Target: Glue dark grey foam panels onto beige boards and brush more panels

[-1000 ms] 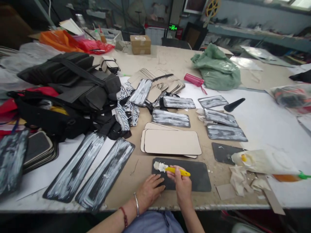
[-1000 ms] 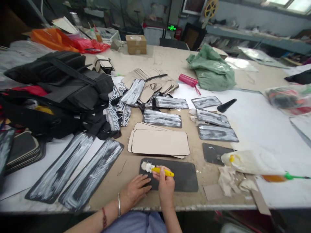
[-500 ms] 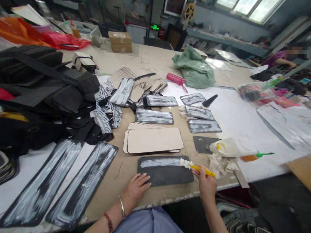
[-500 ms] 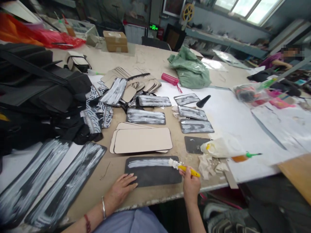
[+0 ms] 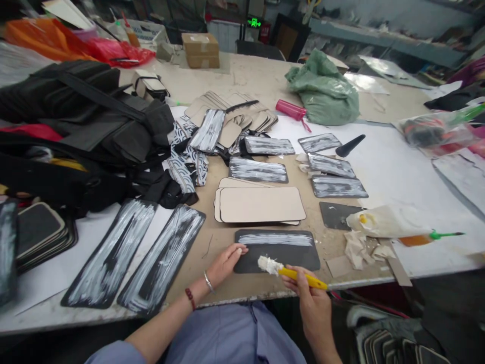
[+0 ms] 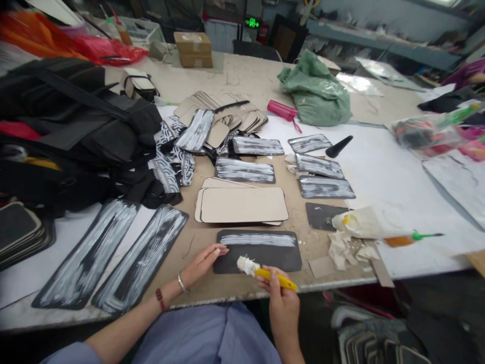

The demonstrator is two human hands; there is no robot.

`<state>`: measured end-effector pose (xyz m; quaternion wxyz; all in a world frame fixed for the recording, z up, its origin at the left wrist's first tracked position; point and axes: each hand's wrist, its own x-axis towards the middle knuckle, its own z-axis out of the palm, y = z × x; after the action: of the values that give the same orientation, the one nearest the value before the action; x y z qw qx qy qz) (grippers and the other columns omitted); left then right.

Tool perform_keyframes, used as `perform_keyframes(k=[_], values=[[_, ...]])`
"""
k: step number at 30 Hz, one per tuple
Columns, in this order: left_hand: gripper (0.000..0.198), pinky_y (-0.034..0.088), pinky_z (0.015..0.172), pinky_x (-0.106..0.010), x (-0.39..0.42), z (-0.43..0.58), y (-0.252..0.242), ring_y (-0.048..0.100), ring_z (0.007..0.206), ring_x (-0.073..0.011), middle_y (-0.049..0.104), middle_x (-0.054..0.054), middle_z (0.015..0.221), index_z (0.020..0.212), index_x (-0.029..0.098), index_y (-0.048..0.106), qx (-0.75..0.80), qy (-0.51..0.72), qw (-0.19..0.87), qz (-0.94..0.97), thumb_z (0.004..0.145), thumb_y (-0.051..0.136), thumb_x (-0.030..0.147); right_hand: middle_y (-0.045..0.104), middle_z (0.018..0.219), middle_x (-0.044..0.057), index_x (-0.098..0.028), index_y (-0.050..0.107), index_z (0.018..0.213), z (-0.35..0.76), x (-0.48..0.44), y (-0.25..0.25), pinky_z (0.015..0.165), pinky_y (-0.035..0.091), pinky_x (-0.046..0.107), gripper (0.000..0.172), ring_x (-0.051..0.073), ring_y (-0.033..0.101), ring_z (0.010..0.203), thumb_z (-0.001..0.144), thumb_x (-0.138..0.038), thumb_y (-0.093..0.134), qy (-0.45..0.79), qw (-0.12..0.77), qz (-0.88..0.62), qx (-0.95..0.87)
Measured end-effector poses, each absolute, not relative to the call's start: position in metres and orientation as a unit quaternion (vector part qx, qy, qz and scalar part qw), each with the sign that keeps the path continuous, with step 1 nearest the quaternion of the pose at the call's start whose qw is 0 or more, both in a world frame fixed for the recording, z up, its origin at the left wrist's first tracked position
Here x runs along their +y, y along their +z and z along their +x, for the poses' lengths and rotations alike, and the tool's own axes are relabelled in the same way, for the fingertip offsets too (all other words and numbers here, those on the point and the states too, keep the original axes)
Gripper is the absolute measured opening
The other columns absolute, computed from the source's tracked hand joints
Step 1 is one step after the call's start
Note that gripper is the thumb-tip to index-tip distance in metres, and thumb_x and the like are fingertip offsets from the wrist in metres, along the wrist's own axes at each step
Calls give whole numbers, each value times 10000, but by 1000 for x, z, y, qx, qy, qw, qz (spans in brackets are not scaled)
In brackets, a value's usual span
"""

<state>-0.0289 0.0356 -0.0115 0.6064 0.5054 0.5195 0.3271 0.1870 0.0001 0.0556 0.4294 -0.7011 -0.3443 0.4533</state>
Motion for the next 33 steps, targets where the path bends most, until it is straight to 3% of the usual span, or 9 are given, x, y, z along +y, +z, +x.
perform_keyframes(k=[4,11,22,29,33], values=[[417,447,895,-371,46,-33,-10,609,948,-207,638,-148,1007,978,116,515,502,346,662,436,867,280,442,674,872,106,-150,614,847,141,-9,40,643,566,357,397,215,656,676,728,-524,555,515,418,-669,-336],[333,451,856,-297,40,-29,2,608,888,-158,652,-37,925,976,206,532,527,231,504,644,888,254,367,679,866,88,-142,614,859,173,-2,26,674,559,340,400,198,655,684,703,-509,587,466,452,-704,-288],[312,493,814,-299,35,-18,3,628,876,-170,660,-84,973,1045,182,484,545,180,421,702,882,249,307,681,795,75,-127,595,844,305,-2,24,669,550,318,449,207,654,698,655,-534,617,319,494,-775,-229],[260,498,794,-320,22,-23,-1,630,858,-194,669,-74,932,970,216,533,636,292,426,573,799,418,374,674,812,97,-136,596,959,308,-3,67,696,522,369,521,222,650,683,736,-593,482,182,385,-820,-381],[328,507,535,-307,18,-26,-13,615,580,-190,634,-42,637,777,182,526,707,305,499,398,694,493,498,668,931,104,-165,623,950,278,0,61,784,494,356,413,216,636,823,812,-503,431,65,318,-746,-581]])
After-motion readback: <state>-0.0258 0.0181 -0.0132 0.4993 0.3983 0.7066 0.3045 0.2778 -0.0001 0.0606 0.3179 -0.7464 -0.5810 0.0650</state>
